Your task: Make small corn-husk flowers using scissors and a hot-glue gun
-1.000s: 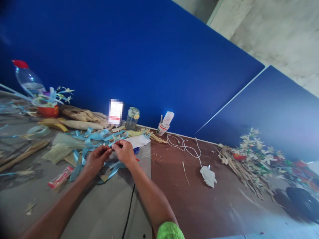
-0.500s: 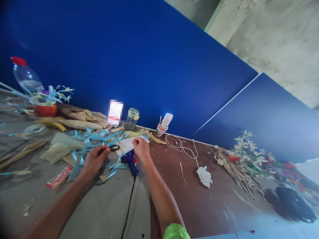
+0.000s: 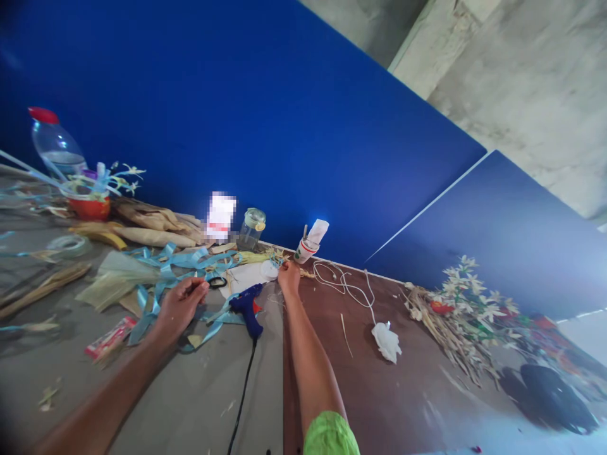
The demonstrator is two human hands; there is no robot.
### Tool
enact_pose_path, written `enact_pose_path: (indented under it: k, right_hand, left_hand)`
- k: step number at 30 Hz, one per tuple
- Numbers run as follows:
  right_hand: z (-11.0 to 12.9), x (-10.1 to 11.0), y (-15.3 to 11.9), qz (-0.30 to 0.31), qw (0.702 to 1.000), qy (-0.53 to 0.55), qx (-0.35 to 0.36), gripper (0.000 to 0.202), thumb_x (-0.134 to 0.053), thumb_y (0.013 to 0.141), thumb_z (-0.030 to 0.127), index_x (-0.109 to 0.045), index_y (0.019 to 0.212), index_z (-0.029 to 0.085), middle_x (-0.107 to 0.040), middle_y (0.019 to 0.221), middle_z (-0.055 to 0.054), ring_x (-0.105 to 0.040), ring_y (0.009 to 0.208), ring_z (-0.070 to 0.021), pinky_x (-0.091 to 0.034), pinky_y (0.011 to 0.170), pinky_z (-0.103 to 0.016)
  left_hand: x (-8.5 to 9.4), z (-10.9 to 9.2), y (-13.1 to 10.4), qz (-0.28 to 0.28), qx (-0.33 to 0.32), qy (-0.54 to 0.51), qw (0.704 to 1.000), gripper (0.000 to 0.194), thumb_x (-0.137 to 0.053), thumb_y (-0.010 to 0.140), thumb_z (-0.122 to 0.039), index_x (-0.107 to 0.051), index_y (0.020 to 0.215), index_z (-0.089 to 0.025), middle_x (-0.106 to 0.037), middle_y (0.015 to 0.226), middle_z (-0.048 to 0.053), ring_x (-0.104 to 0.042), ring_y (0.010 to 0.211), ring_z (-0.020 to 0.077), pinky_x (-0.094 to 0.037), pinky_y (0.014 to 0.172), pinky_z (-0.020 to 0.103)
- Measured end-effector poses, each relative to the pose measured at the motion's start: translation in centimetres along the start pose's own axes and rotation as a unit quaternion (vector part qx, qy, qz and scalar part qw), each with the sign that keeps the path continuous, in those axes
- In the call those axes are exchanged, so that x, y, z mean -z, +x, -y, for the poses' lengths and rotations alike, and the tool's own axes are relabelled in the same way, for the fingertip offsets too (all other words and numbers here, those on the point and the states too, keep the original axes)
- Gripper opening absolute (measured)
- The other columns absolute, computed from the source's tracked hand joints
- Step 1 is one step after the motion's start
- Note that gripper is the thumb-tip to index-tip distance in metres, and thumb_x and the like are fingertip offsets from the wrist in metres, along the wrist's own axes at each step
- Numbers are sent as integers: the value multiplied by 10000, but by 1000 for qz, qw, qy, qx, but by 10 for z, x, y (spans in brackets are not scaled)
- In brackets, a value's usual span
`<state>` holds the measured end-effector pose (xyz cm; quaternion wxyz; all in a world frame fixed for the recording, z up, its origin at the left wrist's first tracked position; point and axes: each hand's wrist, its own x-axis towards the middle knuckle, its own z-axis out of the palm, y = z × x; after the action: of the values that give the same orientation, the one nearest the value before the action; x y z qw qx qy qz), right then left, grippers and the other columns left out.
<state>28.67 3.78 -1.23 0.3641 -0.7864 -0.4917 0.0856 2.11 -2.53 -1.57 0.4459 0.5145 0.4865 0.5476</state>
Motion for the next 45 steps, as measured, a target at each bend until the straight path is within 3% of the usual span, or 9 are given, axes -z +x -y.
enact_pose_path:
  k: [7,13,19,22,26,32,36,39,45]
  right_hand:
    - [-3,0,0,-20,999,42,-4,142,-478,712,240,-578,634,177,-641,675,-51,-541,658,-178,-370,642,-264]
    - [11,12,-9,-24,989,149,-7,168,-473,733,337,-533,675,191,-596,629,-33,-506,590,-161,-362,582,-264]
    - [51,15,-54,111,948,298,28,273,-535,701,445,-565,747,177,-630,722,-14,-434,458,-79,-359,496,-235]
    - [75,12,-79,240,862,447,-7,225,-645,635,373,-581,712,171,-532,581,40,-407,459,-71,-312,480,-220]
    - [97,8,-101,292,823,485,-42,195,-701,595,309,-608,708,181,-455,506,74,-379,467,-74,-299,489,-220]
    - [106,2,-114,327,817,473,-44,220,-747,557,308,-603,646,169,-512,546,50,-388,492,-75,-310,497,-223]
    - [110,4,-117,341,795,501,-32,269,-744,559,306,-647,771,173,-503,578,55,-371,500,-70,-295,498,-215]
    - [112,4,-118,319,795,516,-25,299,-724,578,318,-655,836,182,-494,592,58,-358,503,-70,-298,507,-220]
    - [108,-7,-118,272,811,518,-8,192,-713,607,314,-627,705,173,-489,571,61,-351,496,-66,-287,507,-225]
  left_hand:
    - [-1,-3,-2,3,-9,9,1000,256,-582,725,-436,-590,694,-182,-505,530,-34,-477,509,127,-367,499,236]
    - [-1,-9,-3,-2,-3,5,1000,243,-586,723,-423,-588,690,-182,-521,551,-29,-487,510,127,-375,498,238]
    - [-5,-6,-3,25,12,-46,999,263,-618,706,-437,-620,721,-175,-541,563,-24,-497,512,127,-379,504,245]
    - [-6,-11,-5,62,42,-97,993,334,-645,675,-476,-655,781,-159,-600,634,3,-514,525,125,-390,510,248]
    - [-5,-18,-7,105,69,-171,977,407,-673,668,-504,-686,860,-145,-662,762,43,-548,557,120,-445,580,272]
    - [-3,-13,-6,152,77,-220,960,303,-686,707,-443,-672,750,-144,-608,627,20,-517,564,118,-420,573,257]
    - [-3,-15,-6,128,80,-229,962,311,-710,677,-439,-599,633,-153,-553,570,-10,-477,534,100,-390,544,236]
    - [-2,-22,-7,117,87,-218,965,329,-700,671,-460,-577,632,-158,-535,561,-21,-463,532,97,-376,543,233]
    - [-5,-25,-7,105,58,-154,981,353,-698,635,-481,-554,597,-161,-504,519,-34,-427,512,92,-356,525,235]
